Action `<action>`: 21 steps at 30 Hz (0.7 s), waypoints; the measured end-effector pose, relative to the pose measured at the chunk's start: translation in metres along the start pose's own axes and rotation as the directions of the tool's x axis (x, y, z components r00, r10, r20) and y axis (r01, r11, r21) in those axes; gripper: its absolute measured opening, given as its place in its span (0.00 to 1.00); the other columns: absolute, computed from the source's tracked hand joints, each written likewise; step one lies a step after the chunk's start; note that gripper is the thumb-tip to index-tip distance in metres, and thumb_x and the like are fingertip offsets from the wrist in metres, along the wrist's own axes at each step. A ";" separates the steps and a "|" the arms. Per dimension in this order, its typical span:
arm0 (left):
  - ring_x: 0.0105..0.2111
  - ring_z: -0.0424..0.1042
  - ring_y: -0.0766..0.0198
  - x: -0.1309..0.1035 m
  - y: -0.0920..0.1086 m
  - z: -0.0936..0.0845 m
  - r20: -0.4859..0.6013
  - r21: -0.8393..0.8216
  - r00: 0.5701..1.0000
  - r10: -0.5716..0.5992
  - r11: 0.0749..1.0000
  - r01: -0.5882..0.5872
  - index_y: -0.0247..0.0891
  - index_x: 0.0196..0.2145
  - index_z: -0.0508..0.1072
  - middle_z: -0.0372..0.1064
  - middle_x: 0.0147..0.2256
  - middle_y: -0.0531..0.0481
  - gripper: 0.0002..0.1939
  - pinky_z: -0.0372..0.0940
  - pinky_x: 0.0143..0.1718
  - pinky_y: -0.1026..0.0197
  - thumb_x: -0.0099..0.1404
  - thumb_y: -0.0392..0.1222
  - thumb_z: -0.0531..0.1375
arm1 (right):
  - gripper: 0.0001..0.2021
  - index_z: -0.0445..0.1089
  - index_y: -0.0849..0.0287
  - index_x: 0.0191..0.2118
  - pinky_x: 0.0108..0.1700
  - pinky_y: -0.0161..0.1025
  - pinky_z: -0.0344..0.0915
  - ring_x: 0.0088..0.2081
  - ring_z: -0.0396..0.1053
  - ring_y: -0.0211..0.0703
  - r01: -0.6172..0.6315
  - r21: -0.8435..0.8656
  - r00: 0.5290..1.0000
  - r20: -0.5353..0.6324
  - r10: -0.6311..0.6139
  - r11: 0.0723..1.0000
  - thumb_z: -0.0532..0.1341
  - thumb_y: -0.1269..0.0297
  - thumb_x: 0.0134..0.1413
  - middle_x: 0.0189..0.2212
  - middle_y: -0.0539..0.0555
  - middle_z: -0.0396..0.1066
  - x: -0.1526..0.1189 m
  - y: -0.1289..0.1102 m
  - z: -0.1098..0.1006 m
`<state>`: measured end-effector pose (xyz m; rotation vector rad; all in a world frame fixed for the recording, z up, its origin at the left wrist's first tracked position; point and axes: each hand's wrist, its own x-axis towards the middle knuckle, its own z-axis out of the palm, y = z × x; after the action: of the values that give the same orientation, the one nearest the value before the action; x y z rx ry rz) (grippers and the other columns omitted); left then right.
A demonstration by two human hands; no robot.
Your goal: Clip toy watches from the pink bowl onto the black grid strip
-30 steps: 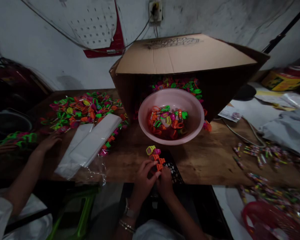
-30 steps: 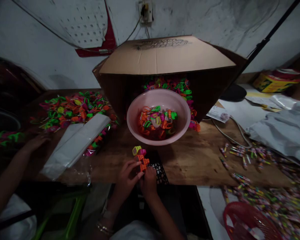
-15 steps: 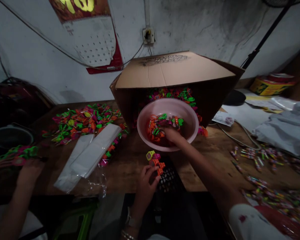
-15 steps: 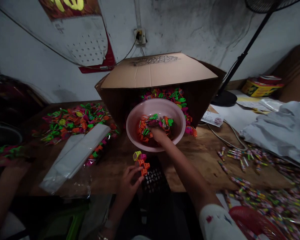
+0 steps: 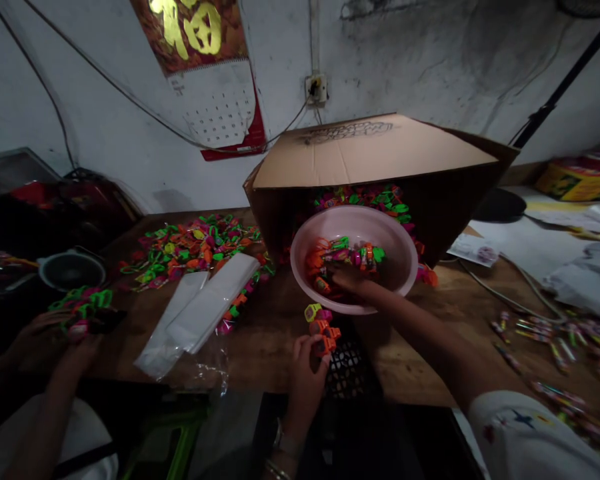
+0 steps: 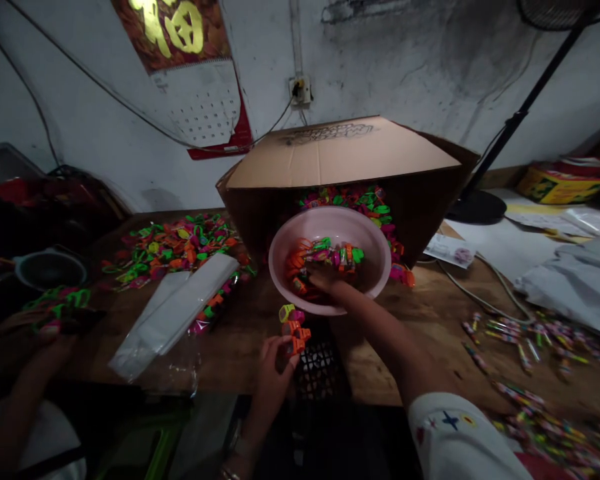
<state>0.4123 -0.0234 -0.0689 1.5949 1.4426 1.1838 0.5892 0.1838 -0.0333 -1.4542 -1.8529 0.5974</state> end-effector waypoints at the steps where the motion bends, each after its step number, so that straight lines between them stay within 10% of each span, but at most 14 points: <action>1: 0.46 0.67 0.58 0.000 -0.001 -0.001 -0.005 0.000 1.000 0.003 1.000 -0.003 0.40 0.44 0.71 0.63 0.44 0.46 0.16 0.63 0.51 0.52 0.57 0.33 0.58 | 0.03 0.71 0.60 0.30 0.47 0.43 0.65 0.40 0.71 0.44 -0.013 0.037 1.000 0.003 0.012 0.999 0.60 0.72 0.50 0.35 0.57 0.75 0.002 -0.003 -0.002; 7: 0.46 0.70 0.59 -0.002 -0.018 -0.004 0.005 -0.162 0.997 -0.074 0.984 0.074 0.38 0.46 0.67 0.65 0.47 0.43 0.21 0.67 0.48 0.54 0.53 0.31 0.59 | 0.12 0.68 0.60 0.38 0.42 0.43 0.71 0.34 0.73 0.43 -0.116 0.330 0.993 0.006 0.121 0.937 0.52 0.74 0.49 0.33 0.55 0.75 -0.022 -0.026 -0.043; 12: 0.41 0.74 0.62 -0.003 -0.034 0.004 0.051 -0.290 0.969 -0.241 0.925 0.245 0.37 0.43 0.63 0.71 0.41 0.45 0.18 0.68 0.44 0.58 0.54 0.31 0.59 | 0.20 0.65 0.56 0.45 0.43 0.45 0.72 0.37 0.75 0.45 -0.179 0.844 0.958 0.033 0.285 0.505 0.65 0.64 0.42 0.39 0.54 0.75 -0.139 -0.040 -0.063; 16: 0.40 0.75 0.60 -0.002 -0.033 0.007 0.100 -0.297 0.955 -0.280 0.907 0.297 0.37 0.38 0.63 0.74 0.38 0.45 0.13 0.68 0.44 0.57 0.55 0.33 0.60 | 0.18 0.69 0.57 0.38 0.38 0.41 0.72 0.35 0.74 0.45 -0.253 0.765 0.886 -0.064 0.460 0.593 0.68 0.60 0.38 0.35 0.56 0.76 -0.216 -0.044 -0.021; 21: 0.38 0.75 0.57 0.000 -0.027 0.004 0.146 -0.180 0.960 -0.240 0.948 0.264 0.36 0.35 0.68 0.75 0.36 0.45 0.07 0.68 0.41 0.56 0.57 0.37 0.60 | 0.14 0.70 0.59 0.31 0.38 0.44 0.71 0.33 0.74 0.48 -0.281 0.692 0.923 0.006 0.384 0.665 0.67 0.55 0.39 0.31 0.57 0.76 -0.233 -0.039 0.045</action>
<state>0.4057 -0.0183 -0.0950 1.2810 1.3574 1.0272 0.5600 -0.0480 -0.0900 -1.2639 -1.0478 1.1825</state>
